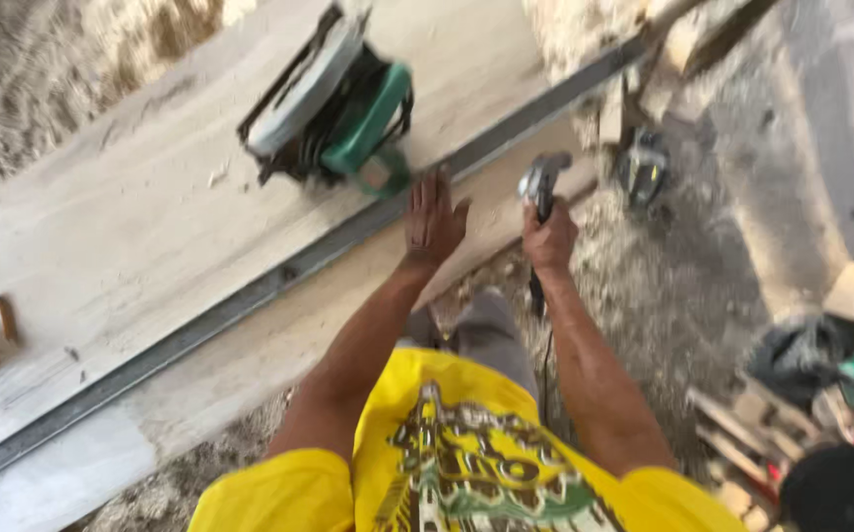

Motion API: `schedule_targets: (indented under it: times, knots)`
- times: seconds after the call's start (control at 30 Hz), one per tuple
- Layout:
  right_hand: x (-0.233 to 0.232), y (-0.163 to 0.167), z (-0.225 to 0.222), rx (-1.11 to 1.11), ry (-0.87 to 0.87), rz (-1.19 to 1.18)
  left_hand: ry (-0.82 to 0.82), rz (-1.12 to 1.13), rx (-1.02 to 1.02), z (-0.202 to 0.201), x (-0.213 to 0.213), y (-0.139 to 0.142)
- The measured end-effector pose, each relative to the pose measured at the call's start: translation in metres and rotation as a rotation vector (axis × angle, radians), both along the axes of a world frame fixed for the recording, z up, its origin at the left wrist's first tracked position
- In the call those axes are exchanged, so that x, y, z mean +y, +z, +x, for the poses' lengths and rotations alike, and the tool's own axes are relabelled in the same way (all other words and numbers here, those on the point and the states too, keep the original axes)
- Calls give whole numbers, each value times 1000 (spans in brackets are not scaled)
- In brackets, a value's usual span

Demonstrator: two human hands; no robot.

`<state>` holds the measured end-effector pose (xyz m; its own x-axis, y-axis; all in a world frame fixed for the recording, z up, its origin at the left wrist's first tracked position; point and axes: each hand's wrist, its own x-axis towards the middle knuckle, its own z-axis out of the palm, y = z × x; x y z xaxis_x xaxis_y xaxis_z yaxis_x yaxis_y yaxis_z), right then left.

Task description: The person holds a hammer and positions a long metal channel on a wooden plank, then measures the plank with a tape measure and marks it with a pencil. They hammer nails along the metal channel to fasten it to the wood, then pick up and position a circular saw on the plank.

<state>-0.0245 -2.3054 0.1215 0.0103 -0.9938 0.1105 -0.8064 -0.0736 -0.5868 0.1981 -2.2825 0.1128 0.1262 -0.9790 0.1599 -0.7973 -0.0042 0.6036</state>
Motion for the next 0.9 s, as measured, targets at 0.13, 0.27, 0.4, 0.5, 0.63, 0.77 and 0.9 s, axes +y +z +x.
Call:
schedule_targets:
  times: [0.13,0.27,0.4,0.5,0.63,0.77,0.9]
  knots:
    - [-47,-19,-56,15,41,-14,140,-23,-119,-32,-39,-6]
    - [-125,-24,-89,-72,200,32,285,-52,-188,-51,-81,-1]
    - [-187,-16,-93,-115,391,-280,227,-241,-236,-59,-79,7]
    - [-201,-2,-98,-130,441,250,317,82,-204,-65,-56,3]
    - [-193,6,-82,-301,575,199,318,104,-196,-59,-34,-6]
    - [-188,7,-67,-220,567,185,305,91,-213,-54,-25,-3]
    - [-189,4,-65,-185,602,112,282,47,-203,-51,-21,5]
